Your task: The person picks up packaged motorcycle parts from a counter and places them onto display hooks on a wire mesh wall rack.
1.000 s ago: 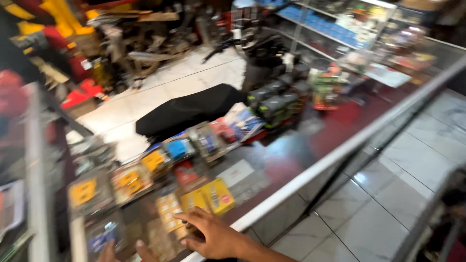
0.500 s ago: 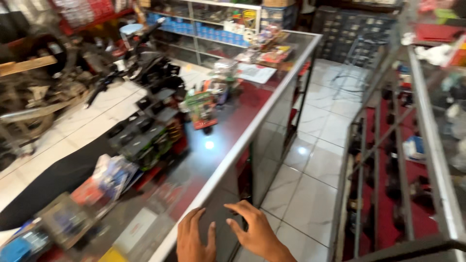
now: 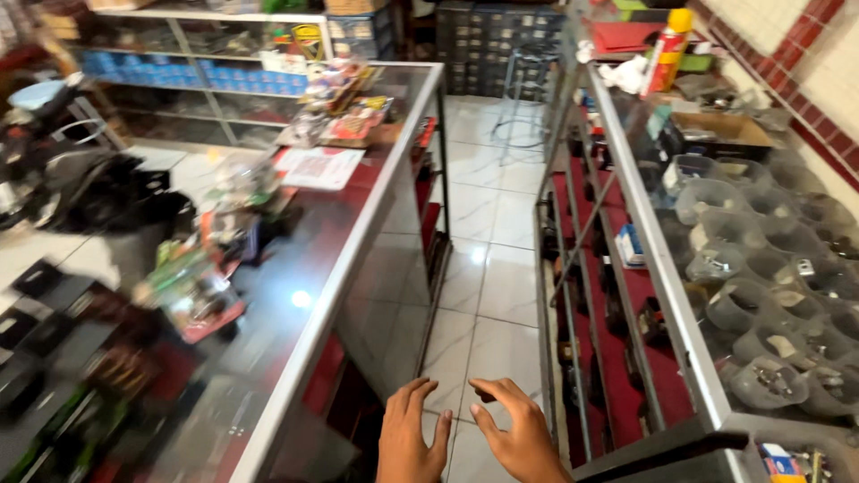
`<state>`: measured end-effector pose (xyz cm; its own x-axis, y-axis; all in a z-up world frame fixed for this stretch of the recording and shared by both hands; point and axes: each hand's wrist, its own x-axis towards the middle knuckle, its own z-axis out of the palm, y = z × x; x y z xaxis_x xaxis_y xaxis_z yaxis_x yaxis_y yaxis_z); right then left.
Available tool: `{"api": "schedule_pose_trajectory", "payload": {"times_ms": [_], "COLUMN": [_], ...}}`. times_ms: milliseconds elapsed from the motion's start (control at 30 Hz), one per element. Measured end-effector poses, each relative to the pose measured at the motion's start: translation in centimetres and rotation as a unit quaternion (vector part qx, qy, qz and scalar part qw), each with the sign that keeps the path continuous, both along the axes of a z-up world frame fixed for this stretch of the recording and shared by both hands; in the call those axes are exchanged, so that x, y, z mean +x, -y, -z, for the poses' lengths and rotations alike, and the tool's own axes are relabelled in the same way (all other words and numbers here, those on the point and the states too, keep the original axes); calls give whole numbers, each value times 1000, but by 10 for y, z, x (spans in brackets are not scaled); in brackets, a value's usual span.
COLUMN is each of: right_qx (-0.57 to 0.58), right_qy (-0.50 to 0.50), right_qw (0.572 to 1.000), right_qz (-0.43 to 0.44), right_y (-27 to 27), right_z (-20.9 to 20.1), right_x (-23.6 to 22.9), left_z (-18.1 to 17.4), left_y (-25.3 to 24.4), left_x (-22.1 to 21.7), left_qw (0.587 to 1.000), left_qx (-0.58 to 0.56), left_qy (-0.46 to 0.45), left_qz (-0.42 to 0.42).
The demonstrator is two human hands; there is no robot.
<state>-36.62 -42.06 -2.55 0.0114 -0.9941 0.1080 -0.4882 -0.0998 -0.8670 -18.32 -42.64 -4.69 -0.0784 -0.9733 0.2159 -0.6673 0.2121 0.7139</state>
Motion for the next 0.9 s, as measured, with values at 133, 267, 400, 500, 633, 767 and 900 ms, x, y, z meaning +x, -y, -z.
{"api": "schedule_pose_trajectory", "payload": {"times_ms": [133,267,400,500,633,767,900], "right_qx": [-6,52,13,12,31,39,-74], "right_qy": [-12,-19,-26,-5,-15,-16,-42], "right_qw": [998,989,989,986,973,949,932], "right_qz": [58,137,144,165,228,312,351], "right_y": [46,114,191,227,260,286,315], "right_z": [14,5,-27,-46,-64,-66,-67], "right_x": [-38,-69,-92,-103,-129,-167,-204], "left_z": [24,37,21,0,-29,-37,-50], "left_y": [68,158,250,299,348,383,416], "left_x": [-34,-73,-101,-119,-156,-201,-245], "left_qw": [997,987,986,982,974,955,939], "left_qx": [-37,-92,-58,-57,-59,-105,-111], "left_qy": [-30,-59,-2,-29,-27,-58,-76], "left_qz": [60,118,155,176,216,271,318]}}
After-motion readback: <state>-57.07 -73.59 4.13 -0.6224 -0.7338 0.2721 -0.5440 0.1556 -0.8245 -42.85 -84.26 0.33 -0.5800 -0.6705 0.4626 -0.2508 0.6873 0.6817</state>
